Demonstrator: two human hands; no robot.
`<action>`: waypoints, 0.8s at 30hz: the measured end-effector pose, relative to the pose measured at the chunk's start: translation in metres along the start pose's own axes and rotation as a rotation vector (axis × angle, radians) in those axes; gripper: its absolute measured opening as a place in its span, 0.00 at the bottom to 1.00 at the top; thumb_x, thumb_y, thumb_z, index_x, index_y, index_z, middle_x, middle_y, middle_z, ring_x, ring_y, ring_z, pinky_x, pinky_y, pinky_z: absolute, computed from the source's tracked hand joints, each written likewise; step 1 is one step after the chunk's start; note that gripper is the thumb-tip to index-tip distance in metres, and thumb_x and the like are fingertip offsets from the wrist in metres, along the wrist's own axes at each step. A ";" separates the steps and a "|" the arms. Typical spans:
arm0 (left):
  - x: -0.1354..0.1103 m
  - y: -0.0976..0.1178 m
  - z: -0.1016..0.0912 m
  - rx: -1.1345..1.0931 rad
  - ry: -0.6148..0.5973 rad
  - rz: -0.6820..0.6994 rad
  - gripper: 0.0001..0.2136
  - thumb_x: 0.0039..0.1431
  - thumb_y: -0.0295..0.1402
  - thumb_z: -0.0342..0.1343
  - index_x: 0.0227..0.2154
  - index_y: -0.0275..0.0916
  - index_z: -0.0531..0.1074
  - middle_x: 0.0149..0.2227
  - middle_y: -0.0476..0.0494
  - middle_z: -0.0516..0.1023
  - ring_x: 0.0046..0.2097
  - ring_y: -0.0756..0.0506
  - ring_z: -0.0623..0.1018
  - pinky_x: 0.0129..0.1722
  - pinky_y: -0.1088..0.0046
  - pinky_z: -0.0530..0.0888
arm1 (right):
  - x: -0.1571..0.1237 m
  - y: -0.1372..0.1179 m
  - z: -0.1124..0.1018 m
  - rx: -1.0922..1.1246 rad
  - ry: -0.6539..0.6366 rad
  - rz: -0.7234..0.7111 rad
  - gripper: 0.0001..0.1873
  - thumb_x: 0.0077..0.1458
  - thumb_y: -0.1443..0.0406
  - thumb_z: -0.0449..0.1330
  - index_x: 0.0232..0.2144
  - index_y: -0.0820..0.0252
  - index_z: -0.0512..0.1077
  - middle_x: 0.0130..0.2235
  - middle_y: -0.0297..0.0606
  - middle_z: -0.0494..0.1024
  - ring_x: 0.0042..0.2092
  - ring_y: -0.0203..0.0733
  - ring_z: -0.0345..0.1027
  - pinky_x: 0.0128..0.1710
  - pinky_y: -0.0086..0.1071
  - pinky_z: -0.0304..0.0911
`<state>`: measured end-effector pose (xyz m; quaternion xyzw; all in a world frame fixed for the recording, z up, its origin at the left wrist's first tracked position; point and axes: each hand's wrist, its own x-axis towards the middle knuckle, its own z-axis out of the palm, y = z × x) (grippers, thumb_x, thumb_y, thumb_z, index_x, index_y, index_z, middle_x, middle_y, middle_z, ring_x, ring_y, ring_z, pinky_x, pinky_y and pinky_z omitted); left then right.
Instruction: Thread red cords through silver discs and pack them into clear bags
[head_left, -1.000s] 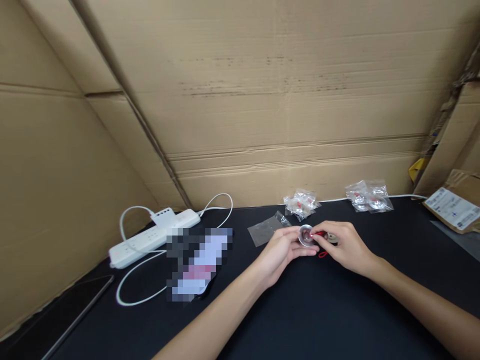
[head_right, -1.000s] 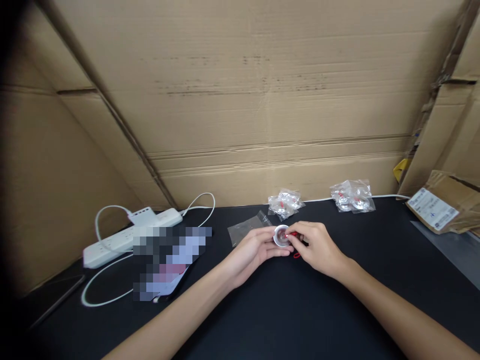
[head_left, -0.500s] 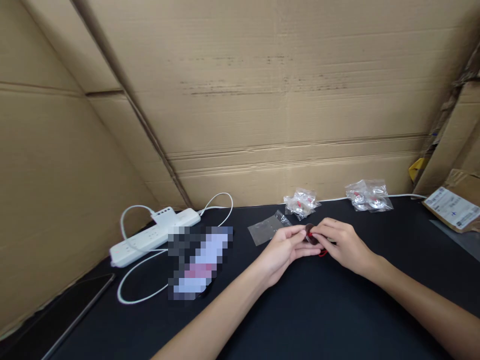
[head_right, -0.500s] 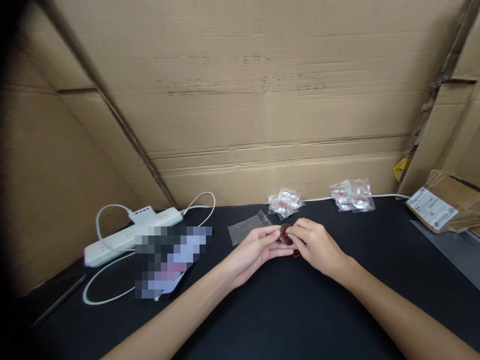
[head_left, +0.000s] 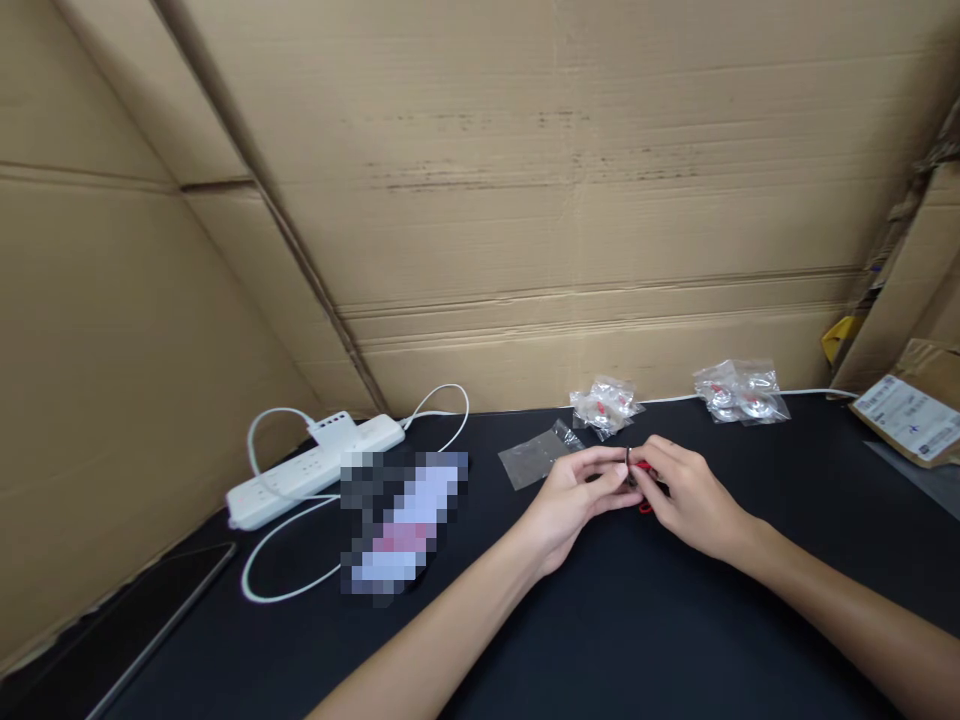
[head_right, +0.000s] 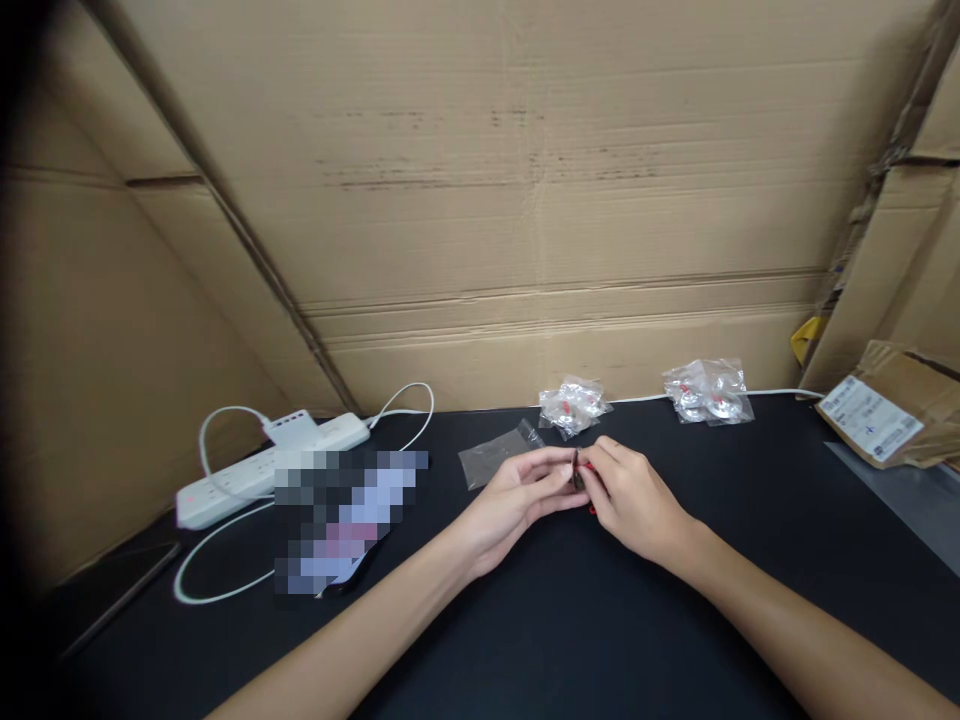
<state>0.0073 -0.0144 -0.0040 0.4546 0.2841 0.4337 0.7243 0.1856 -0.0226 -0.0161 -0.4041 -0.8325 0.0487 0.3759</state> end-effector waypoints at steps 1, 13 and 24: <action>0.000 -0.001 0.000 0.006 0.008 0.017 0.13 0.52 0.28 0.66 0.41 0.33 0.76 0.39 0.39 0.77 0.43 0.42 0.79 0.52 0.55 0.75 | 0.000 -0.001 0.001 0.018 0.022 0.021 0.09 0.63 0.69 0.50 0.35 0.60 0.70 0.32 0.39 0.70 0.32 0.40 0.65 0.32 0.34 0.63; 0.002 -0.002 -0.002 0.016 0.054 0.075 0.12 0.52 0.32 0.66 0.38 0.33 0.75 0.38 0.40 0.78 0.40 0.42 0.80 0.48 0.54 0.76 | 0.004 -0.007 0.001 0.180 0.186 0.128 0.07 0.60 0.66 0.56 0.32 0.57 0.74 0.29 0.36 0.74 0.30 0.40 0.68 0.32 0.32 0.63; 0.005 -0.006 -0.003 0.046 0.120 0.057 0.08 0.46 0.28 0.68 0.30 0.33 0.75 0.31 0.43 0.79 0.36 0.45 0.79 0.45 0.62 0.76 | 0.004 -0.009 0.001 0.235 0.153 0.094 0.06 0.61 0.66 0.56 0.32 0.57 0.72 0.31 0.37 0.75 0.31 0.40 0.69 0.32 0.32 0.66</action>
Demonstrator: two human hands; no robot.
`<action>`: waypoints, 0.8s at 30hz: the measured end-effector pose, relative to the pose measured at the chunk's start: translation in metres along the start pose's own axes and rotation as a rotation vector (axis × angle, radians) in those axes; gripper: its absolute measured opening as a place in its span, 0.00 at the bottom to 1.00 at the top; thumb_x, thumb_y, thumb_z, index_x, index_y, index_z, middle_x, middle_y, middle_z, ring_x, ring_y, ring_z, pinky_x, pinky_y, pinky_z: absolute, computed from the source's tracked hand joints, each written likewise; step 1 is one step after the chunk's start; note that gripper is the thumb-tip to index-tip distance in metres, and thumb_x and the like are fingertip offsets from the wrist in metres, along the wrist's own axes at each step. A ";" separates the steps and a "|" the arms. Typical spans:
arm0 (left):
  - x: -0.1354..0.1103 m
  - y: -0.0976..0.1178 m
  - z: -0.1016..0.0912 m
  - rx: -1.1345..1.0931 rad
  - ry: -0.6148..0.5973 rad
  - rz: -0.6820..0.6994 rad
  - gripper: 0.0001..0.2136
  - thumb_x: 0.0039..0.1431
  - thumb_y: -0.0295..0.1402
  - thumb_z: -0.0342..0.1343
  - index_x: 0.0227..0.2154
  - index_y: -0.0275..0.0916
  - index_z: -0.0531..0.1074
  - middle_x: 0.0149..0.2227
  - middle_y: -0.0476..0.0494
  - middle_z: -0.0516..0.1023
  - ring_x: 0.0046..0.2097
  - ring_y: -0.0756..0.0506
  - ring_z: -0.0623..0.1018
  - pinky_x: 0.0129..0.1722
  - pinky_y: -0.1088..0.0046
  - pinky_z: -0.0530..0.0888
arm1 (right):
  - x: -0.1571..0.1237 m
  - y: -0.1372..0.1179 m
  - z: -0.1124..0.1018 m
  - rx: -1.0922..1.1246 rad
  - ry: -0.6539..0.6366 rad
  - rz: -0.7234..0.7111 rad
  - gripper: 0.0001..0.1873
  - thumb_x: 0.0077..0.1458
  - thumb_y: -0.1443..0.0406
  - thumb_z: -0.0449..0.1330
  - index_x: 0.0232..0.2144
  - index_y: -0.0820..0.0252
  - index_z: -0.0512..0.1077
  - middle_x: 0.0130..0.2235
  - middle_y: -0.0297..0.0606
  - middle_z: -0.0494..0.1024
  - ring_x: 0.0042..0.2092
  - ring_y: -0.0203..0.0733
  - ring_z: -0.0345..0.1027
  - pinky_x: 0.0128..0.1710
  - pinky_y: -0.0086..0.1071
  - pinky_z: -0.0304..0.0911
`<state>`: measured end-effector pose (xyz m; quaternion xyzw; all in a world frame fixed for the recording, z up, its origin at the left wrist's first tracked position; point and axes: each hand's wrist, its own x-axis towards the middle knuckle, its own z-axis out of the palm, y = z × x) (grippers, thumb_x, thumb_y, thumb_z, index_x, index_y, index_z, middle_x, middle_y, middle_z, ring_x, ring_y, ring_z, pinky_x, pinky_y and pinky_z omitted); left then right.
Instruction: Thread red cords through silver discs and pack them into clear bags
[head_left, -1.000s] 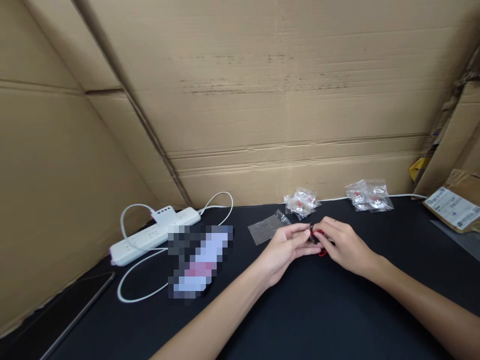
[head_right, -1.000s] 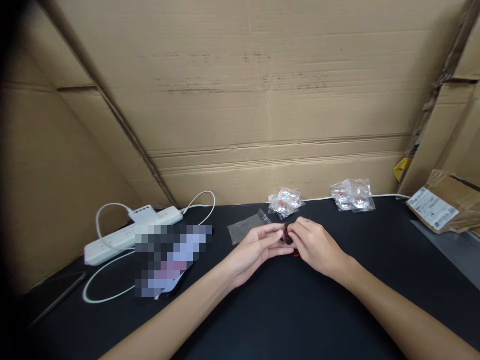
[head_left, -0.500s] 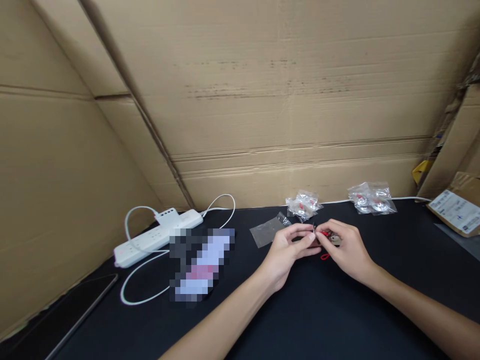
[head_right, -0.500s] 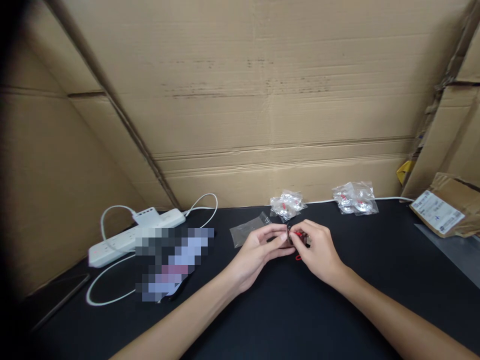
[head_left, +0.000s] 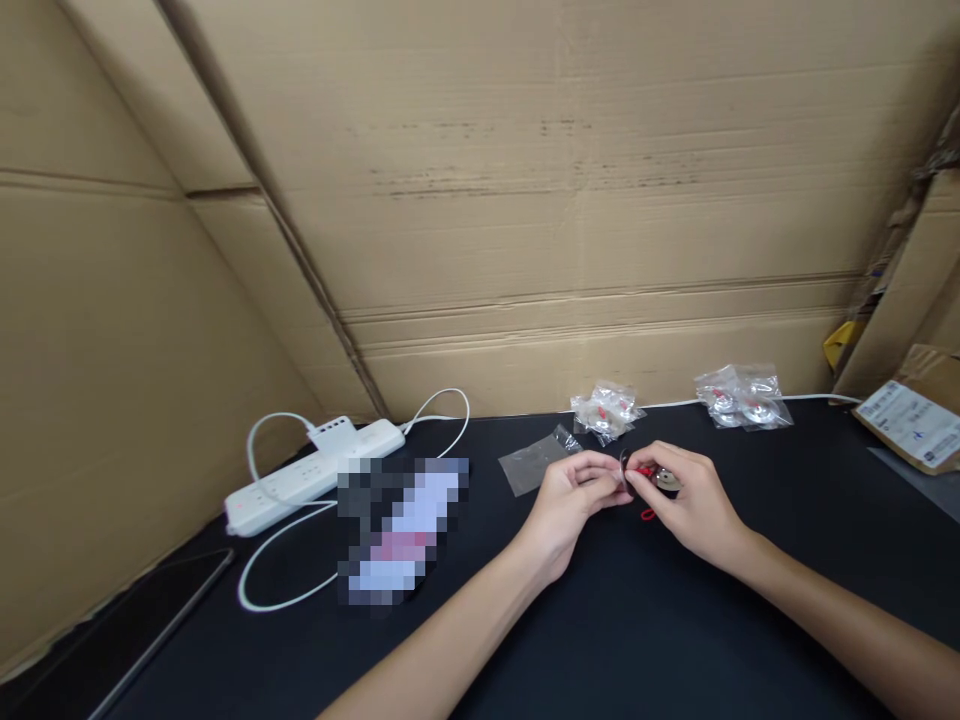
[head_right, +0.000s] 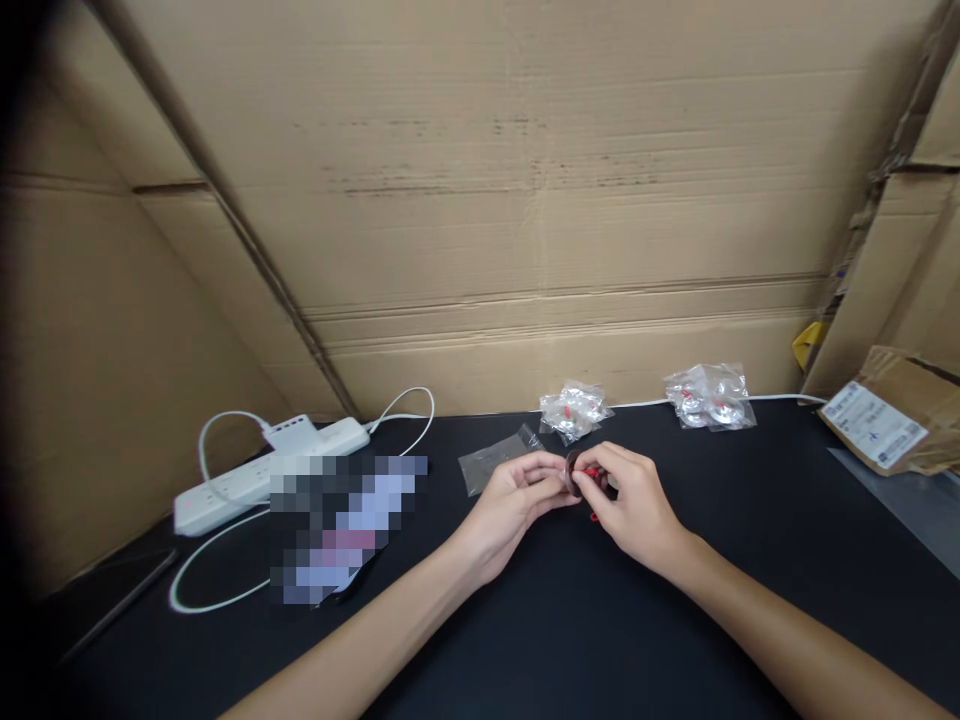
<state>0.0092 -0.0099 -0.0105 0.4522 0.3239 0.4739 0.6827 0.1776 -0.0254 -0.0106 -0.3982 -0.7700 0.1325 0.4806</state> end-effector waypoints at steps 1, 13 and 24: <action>0.000 0.000 0.000 -0.003 -0.004 -0.003 0.08 0.46 0.28 0.68 0.30 0.33 0.75 0.31 0.43 0.79 0.36 0.46 0.79 0.45 0.63 0.76 | 0.000 0.000 -0.001 0.001 -0.007 0.001 0.06 0.61 0.66 0.56 0.32 0.57 0.73 0.31 0.37 0.75 0.31 0.40 0.69 0.32 0.32 0.65; 0.001 0.007 -0.001 -0.035 -0.048 -0.010 0.05 0.49 0.25 0.65 0.29 0.32 0.75 0.29 0.44 0.78 0.34 0.47 0.79 0.42 0.68 0.75 | 0.002 -0.001 -0.002 0.188 -0.043 0.082 0.11 0.55 0.67 0.62 0.42 0.57 0.73 0.37 0.38 0.74 0.34 0.39 0.70 0.35 0.33 0.69; -0.004 0.012 0.003 0.032 -0.101 0.011 0.04 0.48 0.27 0.64 0.26 0.33 0.75 0.27 0.45 0.77 0.32 0.49 0.77 0.38 0.71 0.73 | 0.000 0.005 -0.002 0.298 -0.199 0.161 0.18 0.54 0.63 0.64 0.48 0.54 0.68 0.38 0.35 0.76 0.38 0.40 0.72 0.41 0.34 0.69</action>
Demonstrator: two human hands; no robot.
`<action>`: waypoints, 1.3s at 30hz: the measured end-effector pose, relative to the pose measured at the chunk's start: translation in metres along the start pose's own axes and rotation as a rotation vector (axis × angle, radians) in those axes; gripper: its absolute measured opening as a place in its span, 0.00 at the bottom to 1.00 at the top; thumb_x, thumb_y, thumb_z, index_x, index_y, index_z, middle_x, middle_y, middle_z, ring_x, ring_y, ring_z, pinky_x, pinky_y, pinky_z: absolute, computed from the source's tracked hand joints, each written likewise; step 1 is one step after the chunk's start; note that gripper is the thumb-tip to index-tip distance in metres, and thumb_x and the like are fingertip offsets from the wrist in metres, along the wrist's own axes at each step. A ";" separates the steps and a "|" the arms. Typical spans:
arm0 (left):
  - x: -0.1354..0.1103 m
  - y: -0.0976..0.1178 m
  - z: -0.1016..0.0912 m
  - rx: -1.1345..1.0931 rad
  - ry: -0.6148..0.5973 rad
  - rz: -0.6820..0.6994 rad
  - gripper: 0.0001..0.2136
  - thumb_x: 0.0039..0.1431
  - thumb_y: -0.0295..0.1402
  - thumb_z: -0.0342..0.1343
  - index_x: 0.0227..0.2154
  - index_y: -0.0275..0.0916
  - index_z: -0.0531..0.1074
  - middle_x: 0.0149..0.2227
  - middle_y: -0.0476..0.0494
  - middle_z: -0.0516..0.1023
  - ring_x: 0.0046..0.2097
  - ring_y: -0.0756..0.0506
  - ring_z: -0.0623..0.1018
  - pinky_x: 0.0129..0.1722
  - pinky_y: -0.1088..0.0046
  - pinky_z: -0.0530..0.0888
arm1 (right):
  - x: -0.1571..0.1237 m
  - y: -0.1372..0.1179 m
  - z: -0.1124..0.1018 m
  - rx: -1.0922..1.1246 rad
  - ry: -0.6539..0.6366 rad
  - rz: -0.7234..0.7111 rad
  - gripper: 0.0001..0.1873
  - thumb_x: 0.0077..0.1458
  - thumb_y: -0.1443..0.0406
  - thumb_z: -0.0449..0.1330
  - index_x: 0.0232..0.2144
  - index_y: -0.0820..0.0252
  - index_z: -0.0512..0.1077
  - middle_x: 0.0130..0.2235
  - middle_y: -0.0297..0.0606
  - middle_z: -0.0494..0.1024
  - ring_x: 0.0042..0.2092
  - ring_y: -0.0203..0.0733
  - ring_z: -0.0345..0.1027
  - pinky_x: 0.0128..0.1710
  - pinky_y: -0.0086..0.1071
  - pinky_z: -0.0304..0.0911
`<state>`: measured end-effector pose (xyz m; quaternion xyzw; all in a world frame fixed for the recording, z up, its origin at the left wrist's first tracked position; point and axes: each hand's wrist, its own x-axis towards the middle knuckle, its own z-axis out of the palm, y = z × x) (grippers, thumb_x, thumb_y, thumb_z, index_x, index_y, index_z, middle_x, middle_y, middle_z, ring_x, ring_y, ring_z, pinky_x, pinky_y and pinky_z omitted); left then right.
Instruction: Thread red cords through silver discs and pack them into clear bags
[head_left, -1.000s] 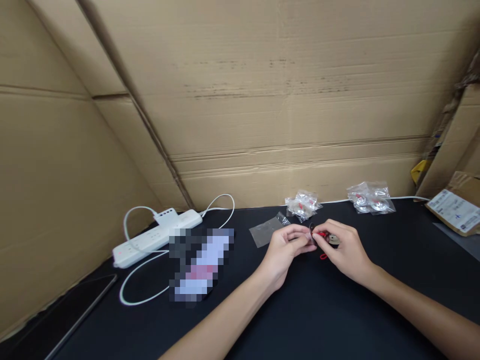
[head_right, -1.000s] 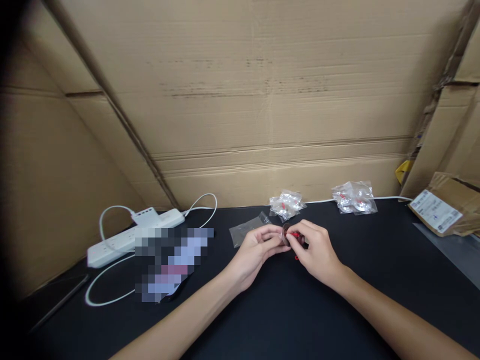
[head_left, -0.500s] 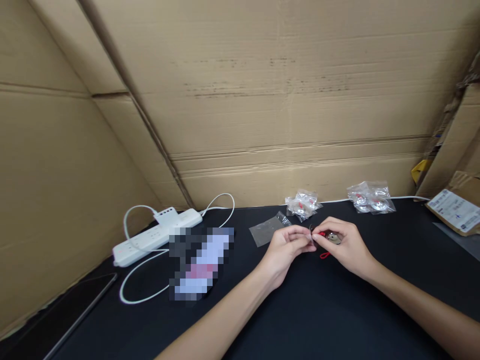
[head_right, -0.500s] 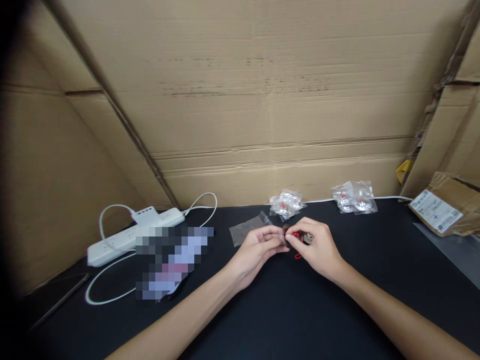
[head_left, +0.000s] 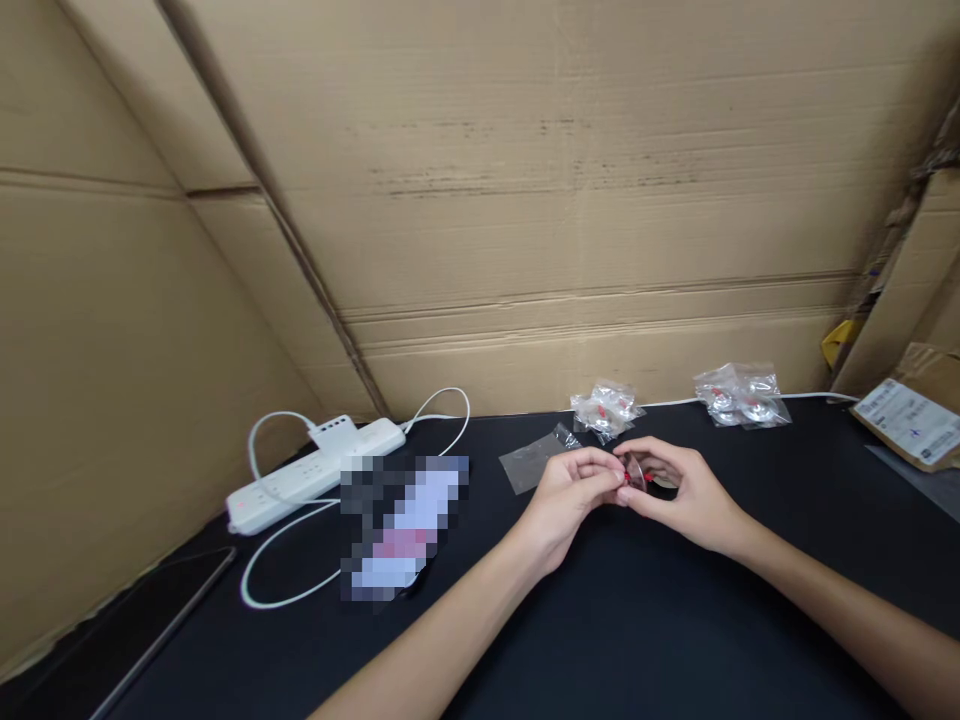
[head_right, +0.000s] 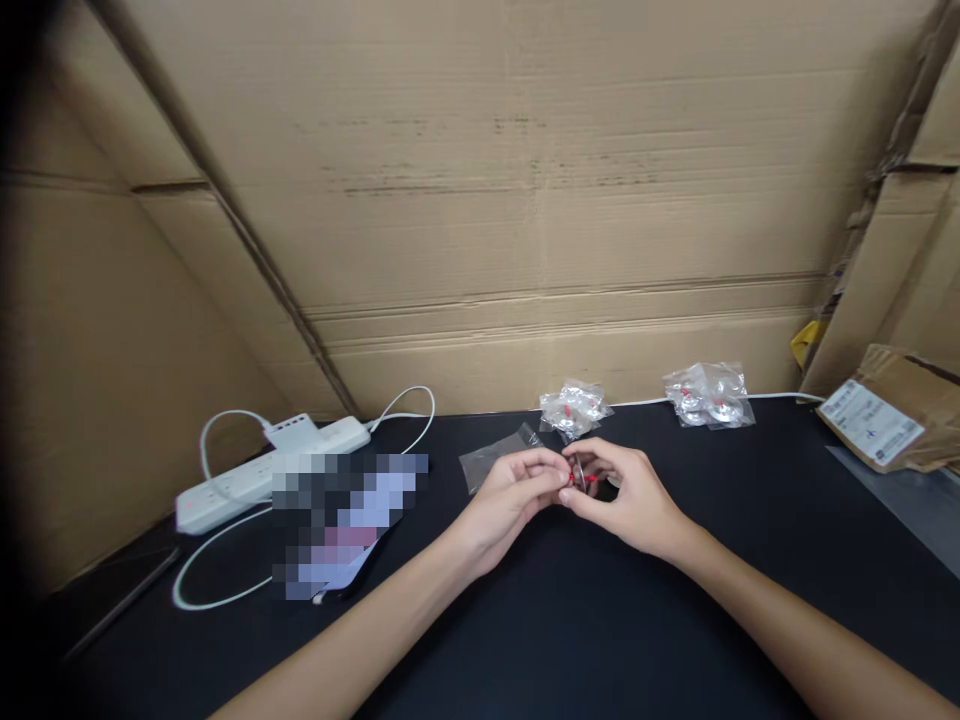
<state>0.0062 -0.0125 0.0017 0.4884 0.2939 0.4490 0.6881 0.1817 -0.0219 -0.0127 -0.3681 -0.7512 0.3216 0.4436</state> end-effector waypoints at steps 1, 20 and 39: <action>0.000 0.000 0.000 0.004 0.008 0.002 0.04 0.48 0.26 0.64 0.26 0.33 0.75 0.27 0.45 0.77 0.31 0.49 0.76 0.37 0.72 0.73 | 0.000 0.000 0.000 0.004 -0.005 0.006 0.16 0.54 0.63 0.64 0.46 0.54 0.69 0.36 0.34 0.76 0.37 0.39 0.71 0.40 0.34 0.69; 0.006 0.000 -0.009 0.433 0.132 0.108 0.08 0.53 0.36 0.60 0.29 0.35 0.73 0.24 0.50 0.70 0.26 0.51 0.70 0.26 0.75 0.68 | -0.002 0.002 -0.006 -0.403 0.032 -0.130 0.17 0.52 0.62 0.66 0.44 0.55 0.69 0.35 0.34 0.70 0.32 0.37 0.65 0.33 0.32 0.65; 0.017 -0.004 -0.034 0.883 0.211 0.053 0.06 0.51 0.30 0.55 0.25 0.37 0.75 0.25 0.45 0.78 0.29 0.46 0.76 0.30 0.73 0.69 | 0.001 -0.007 -0.039 -0.656 -0.410 -0.073 0.02 0.57 0.64 0.61 0.32 0.57 0.73 0.34 0.36 0.73 0.40 0.43 0.65 0.44 0.37 0.61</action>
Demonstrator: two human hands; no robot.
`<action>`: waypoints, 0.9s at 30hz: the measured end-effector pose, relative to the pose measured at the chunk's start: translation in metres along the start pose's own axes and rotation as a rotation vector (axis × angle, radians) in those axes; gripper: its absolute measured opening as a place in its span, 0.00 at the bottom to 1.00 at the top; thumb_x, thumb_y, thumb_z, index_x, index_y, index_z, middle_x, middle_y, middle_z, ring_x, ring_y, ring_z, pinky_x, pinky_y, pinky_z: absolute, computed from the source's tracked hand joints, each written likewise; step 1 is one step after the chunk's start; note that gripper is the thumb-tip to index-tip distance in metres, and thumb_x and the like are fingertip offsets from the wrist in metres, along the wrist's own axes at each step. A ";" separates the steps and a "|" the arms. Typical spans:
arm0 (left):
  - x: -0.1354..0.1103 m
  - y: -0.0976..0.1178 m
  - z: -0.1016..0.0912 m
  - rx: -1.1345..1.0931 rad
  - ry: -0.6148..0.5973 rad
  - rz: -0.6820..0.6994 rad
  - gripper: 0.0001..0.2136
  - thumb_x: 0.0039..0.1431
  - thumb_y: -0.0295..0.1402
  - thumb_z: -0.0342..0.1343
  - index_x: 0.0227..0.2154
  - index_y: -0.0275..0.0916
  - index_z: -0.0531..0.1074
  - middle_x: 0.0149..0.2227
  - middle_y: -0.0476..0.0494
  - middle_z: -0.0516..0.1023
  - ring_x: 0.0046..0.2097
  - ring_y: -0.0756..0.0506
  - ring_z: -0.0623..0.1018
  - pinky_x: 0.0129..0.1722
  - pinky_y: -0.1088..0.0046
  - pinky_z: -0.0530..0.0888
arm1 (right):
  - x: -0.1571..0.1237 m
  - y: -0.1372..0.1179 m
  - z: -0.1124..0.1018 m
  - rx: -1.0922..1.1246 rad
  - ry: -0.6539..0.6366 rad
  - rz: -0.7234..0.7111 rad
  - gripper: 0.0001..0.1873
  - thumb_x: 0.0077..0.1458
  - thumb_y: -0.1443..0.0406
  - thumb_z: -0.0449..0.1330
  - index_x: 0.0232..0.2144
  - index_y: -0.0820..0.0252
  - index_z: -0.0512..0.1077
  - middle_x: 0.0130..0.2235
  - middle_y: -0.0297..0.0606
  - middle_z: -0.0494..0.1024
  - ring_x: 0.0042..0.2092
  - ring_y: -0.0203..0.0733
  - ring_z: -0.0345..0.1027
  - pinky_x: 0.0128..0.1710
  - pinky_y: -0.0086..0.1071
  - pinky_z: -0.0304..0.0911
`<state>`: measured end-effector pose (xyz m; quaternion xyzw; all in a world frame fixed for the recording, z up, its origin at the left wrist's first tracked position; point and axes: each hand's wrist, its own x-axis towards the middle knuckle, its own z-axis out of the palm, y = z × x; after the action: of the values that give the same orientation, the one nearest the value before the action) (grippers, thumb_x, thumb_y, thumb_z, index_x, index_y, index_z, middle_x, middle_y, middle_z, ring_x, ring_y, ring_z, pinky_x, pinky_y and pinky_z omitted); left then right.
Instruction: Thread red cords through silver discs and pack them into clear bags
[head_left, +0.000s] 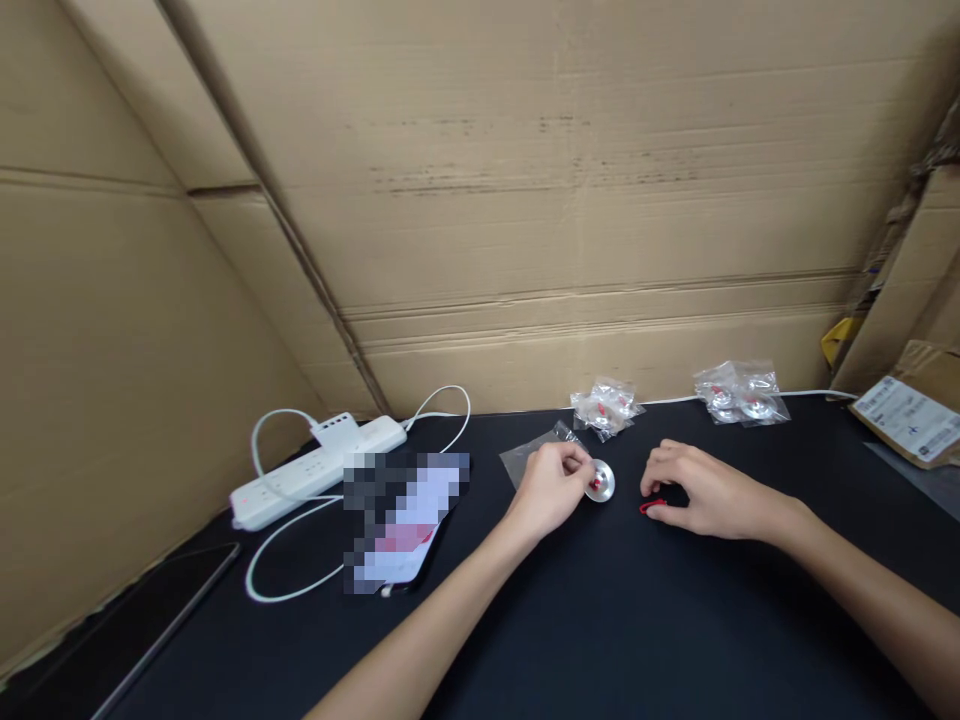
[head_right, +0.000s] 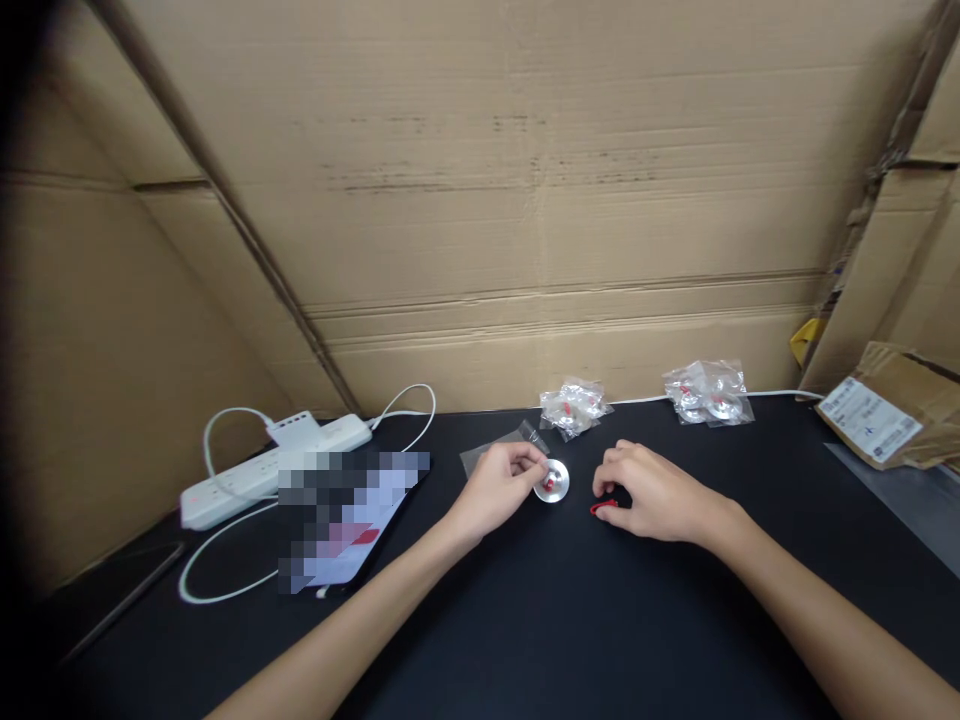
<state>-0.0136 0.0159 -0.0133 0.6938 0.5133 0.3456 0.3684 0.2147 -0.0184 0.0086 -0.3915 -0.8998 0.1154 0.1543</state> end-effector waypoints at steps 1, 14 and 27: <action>-0.001 -0.001 0.001 0.033 -0.010 0.012 0.06 0.52 0.31 0.55 0.25 0.38 0.76 0.25 0.45 0.78 0.29 0.46 0.76 0.30 0.72 0.69 | 0.000 0.000 0.001 0.012 -0.020 -0.001 0.03 0.58 0.65 0.60 0.32 0.57 0.72 0.34 0.36 0.73 0.40 0.42 0.65 0.43 0.36 0.61; -0.012 0.011 0.001 0.370 0.058 0.165 0.08 0.53 0.28 0.52 0.26 0.38 0.77 0.23 0.47 0.74 0.27 0.47 0.71 0.28 0.71 0.62 | -0.003 0.033 -0.004 0.144 0.230 0.187 0.04 0.61 0.67 0.52 0.34 0.59 0.66 0.27 0.34 0.73 0.26 0.37 0.64 0.28 0.29 0.58; -0.015 0.012 0.004 0.445 0.099 0.206 0.09 0.56 0.30 0.52 0.38 0.39 0.74 0.31 0.45 0.73 0.35 0.43 0.73 0.34 0.67 0.66 | -0.002 0.050 0.010 0.146 0.142 0.276 0.06 0.55 0.69 0.57 0.34 0.60 0.73 0.29 0.36 0.76 0.30 0.39 0.68 0.30 0.30 0.60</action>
<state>-0.0083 -0.0021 -0.0062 0.7887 0.5208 0.2933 0.1436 0.2453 0.0123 -0.0174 -0.5063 -0.8136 0.1723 0.2283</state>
